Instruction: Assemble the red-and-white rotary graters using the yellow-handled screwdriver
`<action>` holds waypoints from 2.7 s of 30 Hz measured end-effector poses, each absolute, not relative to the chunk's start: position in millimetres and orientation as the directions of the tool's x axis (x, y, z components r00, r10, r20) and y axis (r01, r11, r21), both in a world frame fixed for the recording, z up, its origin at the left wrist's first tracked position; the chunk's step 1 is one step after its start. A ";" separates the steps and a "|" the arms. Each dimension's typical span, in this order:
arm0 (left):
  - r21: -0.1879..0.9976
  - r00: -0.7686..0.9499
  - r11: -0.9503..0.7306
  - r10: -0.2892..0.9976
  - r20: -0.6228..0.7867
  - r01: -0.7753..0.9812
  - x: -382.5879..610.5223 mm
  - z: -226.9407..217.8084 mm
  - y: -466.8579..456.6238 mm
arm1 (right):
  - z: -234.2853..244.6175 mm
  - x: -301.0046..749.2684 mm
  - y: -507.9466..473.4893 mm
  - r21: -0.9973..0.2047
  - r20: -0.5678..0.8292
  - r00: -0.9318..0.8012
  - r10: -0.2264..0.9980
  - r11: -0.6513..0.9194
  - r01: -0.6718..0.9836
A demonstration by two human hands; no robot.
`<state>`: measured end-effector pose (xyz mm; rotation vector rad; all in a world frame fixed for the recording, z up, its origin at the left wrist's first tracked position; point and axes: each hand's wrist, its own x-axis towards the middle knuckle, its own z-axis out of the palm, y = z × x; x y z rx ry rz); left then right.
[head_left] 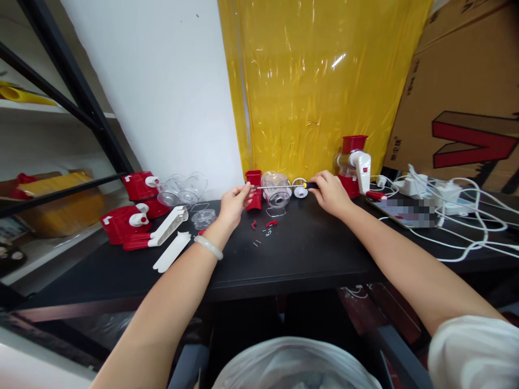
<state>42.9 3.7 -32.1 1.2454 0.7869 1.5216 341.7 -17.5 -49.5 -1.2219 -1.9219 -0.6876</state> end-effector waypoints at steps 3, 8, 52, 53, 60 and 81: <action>0.912 0.013 -0.314 0.944 0.328 -0.264 42.7 -33.4 5.3 | -49.7 341.0 -17.8 0.053 0.810 -0.271 0.520 0.395 0.917; 0.913 0.018 -0.314 0.944 0.330 -0.260 43.0 -33.8 5.2 | -50.3 341.7 -17.0 0.052 0.807 -0.269 0.526 0.391 0.919; 0.912 -0.009 -0.349 0.934 0.356 -0.213 42.9 -32.3 3.5 | -49.7 342.2 -17.3 0.028 0.803 -0.254 0.540 0.392 0.920; 0.913 -0.011 -0.349 0.935 0.354 -0.211 42.9 -32.4 3.8 | -49.6 342.2 -17.5 0.024 0.803 -0.254 0.539 0.396 0.918; 0.915 -0.026 -0.366 0.930 0.367 -0.171 42.9 -32.8 4.7 | -49.2 341.9 -18.4 0.017 0.815 -0.249 0.523 0.407 0.913; 0.888 -0.002 -0.444 0.894 0.447 -0.122 38.3 -32.1 9.0 | -47.2 348.4 -17.3 0.014 0.855 -0.220 0.469 0.403 0.915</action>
